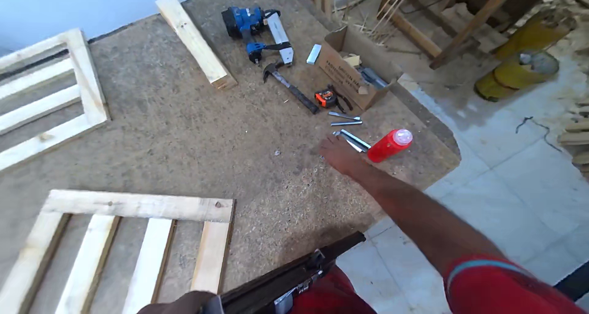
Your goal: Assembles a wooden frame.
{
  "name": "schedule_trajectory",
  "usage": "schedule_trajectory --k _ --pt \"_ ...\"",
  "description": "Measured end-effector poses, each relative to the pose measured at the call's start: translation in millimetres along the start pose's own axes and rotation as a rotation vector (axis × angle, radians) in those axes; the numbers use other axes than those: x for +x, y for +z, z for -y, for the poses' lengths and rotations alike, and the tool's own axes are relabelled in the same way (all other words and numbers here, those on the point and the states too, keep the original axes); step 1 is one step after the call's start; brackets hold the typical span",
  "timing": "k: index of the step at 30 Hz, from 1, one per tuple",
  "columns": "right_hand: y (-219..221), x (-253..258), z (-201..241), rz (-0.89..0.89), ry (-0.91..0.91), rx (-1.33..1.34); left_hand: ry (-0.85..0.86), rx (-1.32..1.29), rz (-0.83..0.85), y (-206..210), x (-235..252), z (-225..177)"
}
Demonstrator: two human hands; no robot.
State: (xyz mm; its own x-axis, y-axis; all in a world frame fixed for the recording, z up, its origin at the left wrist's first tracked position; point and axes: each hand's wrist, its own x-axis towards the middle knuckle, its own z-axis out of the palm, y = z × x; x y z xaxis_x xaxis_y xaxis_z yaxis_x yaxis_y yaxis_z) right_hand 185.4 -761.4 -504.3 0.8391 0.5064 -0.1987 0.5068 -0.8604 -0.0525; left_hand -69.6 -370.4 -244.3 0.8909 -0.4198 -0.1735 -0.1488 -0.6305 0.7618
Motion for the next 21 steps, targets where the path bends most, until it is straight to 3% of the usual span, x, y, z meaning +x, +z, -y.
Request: schedule_trajectory --k 3,5,8,10,12,13,15,17,19,21 --pt "-4 4 -1 0.113 -0.169 -0.084 -0.043 0.039 -0.031 4 -16 -4" --pt "-28 -10 9 0.075 -0.117 0.024 -0.038 0.056 0.009 4 -21 -9" --pt "-112 -58 52 -0.136 0.059 0.643 0.017 0.071 -0.010 9 -21 -9" --pt "-163 -108 88 -0.278 -0.089 1.104 0.049 0.081 -0.027 14 -20 -10" --pt "-189 -143 112 -0.346 -0.370 1.208 0.080 0.088 -0.032 18 -16 -11" --pt "-193 -152 122 -0.375 -0.430 1.151 0.093 0.090 -0.036 20 -14 -11" --pt "-187 -165 144 -0.371 -0.314 1.052 0.102 0.104 -0.071 30 -11 -10" --pt "-176 -190 180 -0.283 -0.113 1.341 0.056 0.079 -0.113 42 -23 -17" --pt "-177 -208 205 -0.277 -0.133 1.580 0.004 -0.030 -0.089 41 -31 -31" --pt "-172 -190 200 -0.261 -0.170 1.367 0.022 0.010 -0.153 45 -22 -22"
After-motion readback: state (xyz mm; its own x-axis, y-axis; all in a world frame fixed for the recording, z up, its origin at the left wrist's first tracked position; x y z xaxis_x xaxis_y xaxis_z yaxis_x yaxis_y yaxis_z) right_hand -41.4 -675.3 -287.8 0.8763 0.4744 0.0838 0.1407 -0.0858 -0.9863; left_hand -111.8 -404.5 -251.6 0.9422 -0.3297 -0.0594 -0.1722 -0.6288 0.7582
